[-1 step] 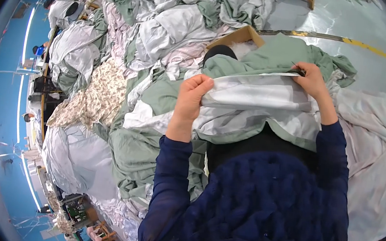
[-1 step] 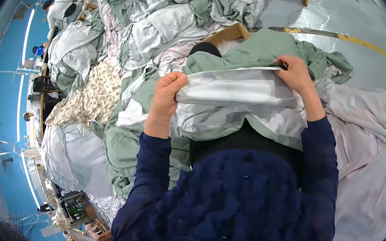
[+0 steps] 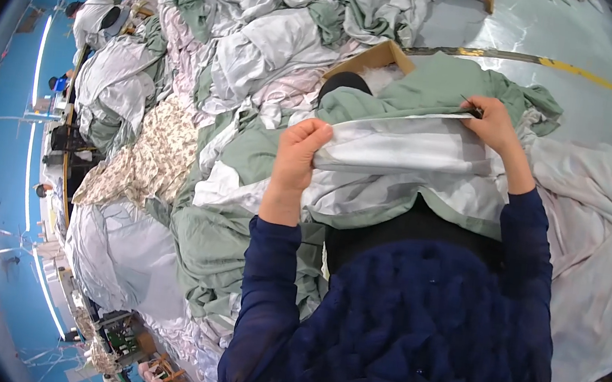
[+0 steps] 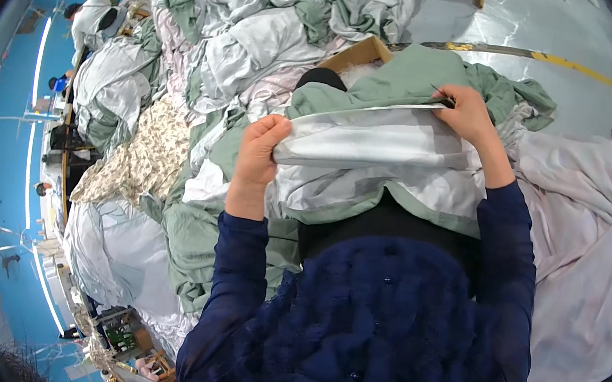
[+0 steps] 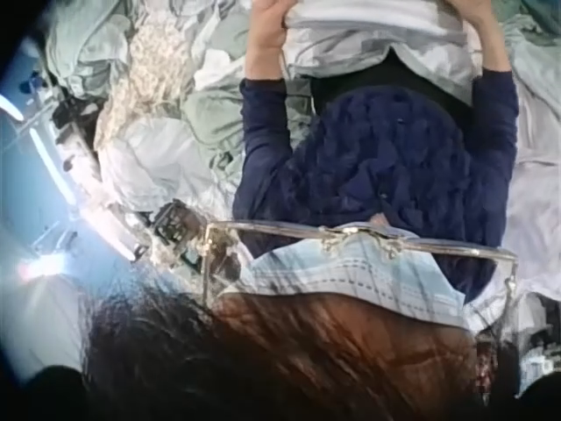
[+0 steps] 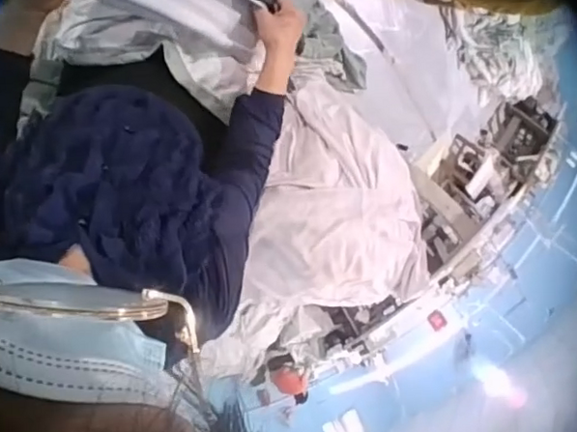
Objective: Trim excess threads and tags from fabric components of pillows using snips.
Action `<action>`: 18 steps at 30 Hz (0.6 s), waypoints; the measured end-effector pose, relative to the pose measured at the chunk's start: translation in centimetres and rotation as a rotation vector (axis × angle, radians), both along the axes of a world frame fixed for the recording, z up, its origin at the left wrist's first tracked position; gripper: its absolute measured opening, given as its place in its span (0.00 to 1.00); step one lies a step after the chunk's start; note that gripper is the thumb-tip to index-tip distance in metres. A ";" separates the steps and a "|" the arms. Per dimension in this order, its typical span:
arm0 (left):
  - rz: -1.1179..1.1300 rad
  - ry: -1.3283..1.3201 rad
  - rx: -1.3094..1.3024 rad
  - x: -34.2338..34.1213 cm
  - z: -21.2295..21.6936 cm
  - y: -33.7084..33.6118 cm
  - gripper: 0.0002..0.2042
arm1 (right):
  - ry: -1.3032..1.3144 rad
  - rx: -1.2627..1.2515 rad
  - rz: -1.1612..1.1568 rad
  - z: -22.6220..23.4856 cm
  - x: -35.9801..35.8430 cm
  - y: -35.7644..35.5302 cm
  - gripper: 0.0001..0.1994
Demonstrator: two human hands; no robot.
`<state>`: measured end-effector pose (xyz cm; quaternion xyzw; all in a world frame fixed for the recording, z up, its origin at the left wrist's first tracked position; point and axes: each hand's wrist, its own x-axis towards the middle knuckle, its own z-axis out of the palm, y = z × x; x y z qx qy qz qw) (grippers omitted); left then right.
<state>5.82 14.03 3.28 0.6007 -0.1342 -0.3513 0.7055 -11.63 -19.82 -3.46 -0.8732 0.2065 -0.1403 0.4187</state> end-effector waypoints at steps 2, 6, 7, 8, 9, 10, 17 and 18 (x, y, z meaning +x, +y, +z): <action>-0.002 0.054 -0.004 0.4 0.7 0.6 0.04 | 0.064 0.015 0.023 0.5 -0.2 -1.4 0.10; 0.079 -0.085 0.014 0.6 4.0 1.3 0.02 | 0.102 -0.118 -0.065 -0.2 -0.3 -2.7 0.10; 0.041 -0.131 -0.022 0.6 4.8 1.6 0.02 | 0.050 -0.214 0.005 -0.2 -0.4 -2.7 0.10; 0.070 -0.190 -0.013 0.5 5.4 2.0 0.02 | -0.002 -0.311 0.085 -0.5 -0.4 -2.5 0.10; 0.104 -0.244 -0.015 0.3 6.5 2.5 0.02 | -0.054 -0.284 0.093 -0.8 -0.4 -2.0 0.09; 0.121 -0.288 -0.039 0.6 7.2 3.3 0.01 | -0.053 -0.289 0.083 -1.0 -0.6 -1.8 0.09; 0.224 -0.541 -0.014 1.8 12.1 8.3 0.02 | -0.276 0.071 0.000 6.9 -2.9 -1.1 0.04; 0.199 -0.698 0.064 1.7 14.0 8.8 0.02 | -0.312 -0.028 0.028 10.4 -4.2 -0.9 0.04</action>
